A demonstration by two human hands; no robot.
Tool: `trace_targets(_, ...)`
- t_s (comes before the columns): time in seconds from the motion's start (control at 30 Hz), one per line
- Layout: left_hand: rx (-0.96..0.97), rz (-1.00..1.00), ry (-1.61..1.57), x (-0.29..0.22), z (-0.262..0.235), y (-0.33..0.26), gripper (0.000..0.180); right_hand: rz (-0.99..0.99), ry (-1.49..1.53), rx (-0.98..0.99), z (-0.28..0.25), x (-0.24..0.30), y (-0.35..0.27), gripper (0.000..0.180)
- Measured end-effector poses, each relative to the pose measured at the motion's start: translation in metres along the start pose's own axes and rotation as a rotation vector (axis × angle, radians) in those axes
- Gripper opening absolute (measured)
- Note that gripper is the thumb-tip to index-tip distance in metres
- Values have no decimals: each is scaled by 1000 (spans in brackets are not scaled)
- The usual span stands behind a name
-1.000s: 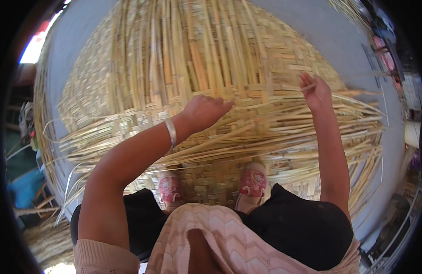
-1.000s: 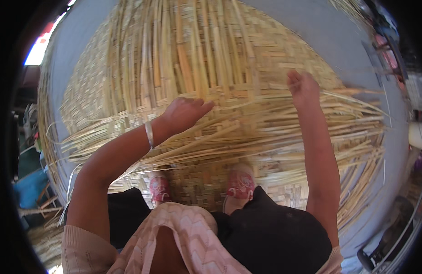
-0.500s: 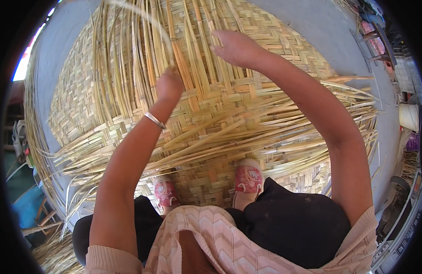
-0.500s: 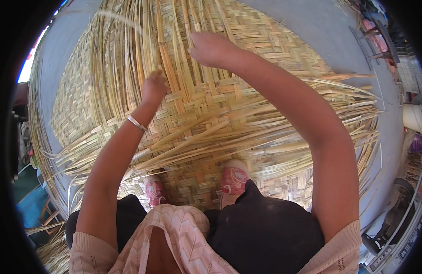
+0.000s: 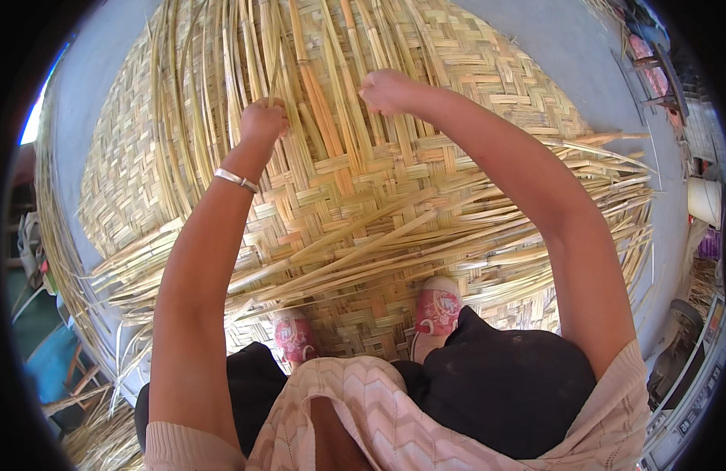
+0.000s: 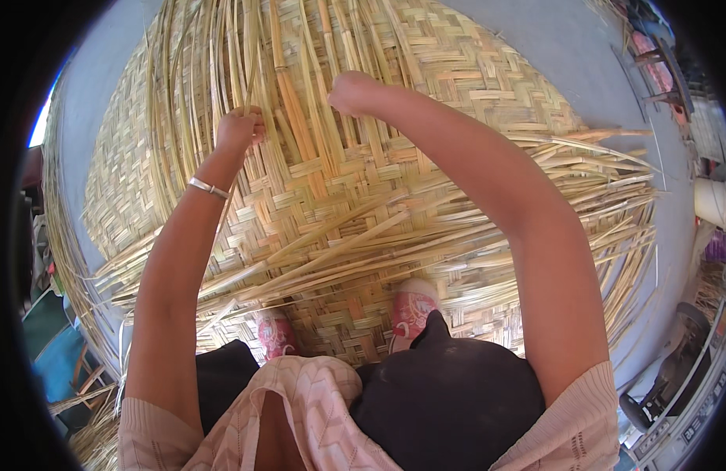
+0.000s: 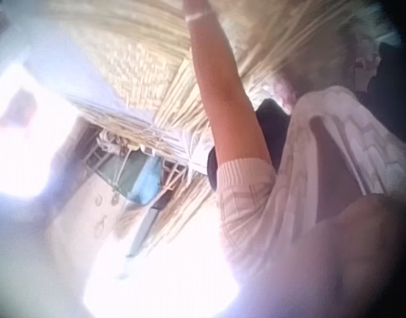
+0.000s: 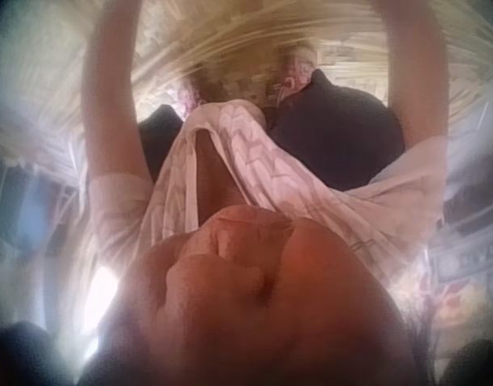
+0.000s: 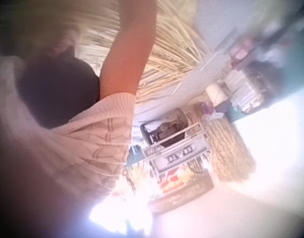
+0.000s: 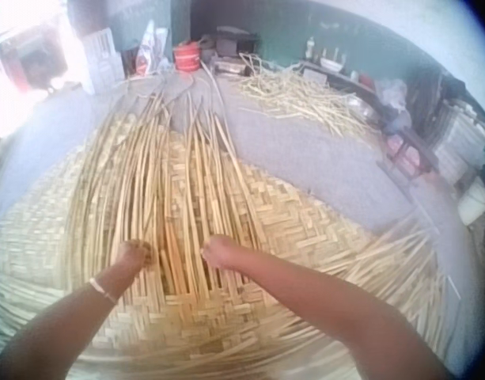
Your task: The person weaves a large flat basket using dried palm leaves. They interlace the leaves by hand, repeatedly pulling and tucking strands to form a tight pattern.
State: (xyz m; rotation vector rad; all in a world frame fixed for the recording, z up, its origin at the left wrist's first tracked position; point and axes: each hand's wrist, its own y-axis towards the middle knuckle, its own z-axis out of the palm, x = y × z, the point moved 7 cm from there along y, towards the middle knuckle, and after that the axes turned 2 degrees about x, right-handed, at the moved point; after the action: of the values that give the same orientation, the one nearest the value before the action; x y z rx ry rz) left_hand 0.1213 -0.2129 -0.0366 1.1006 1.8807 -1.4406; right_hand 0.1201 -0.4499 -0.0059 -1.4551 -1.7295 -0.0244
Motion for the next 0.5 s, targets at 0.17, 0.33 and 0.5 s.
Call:
trace_targets(0.17,-47,39,3,-4,-2,-10,23,64,-184,-19,-5,12,-1,20)
trace_targets(0.33,157,-67,-123,5,-1,6,24,-171,-170,-139,9,60,1,18)
trace_targets(0.5,89,-78,-183,-3,-11,-11,23,28,477,219,74,72,20,20)
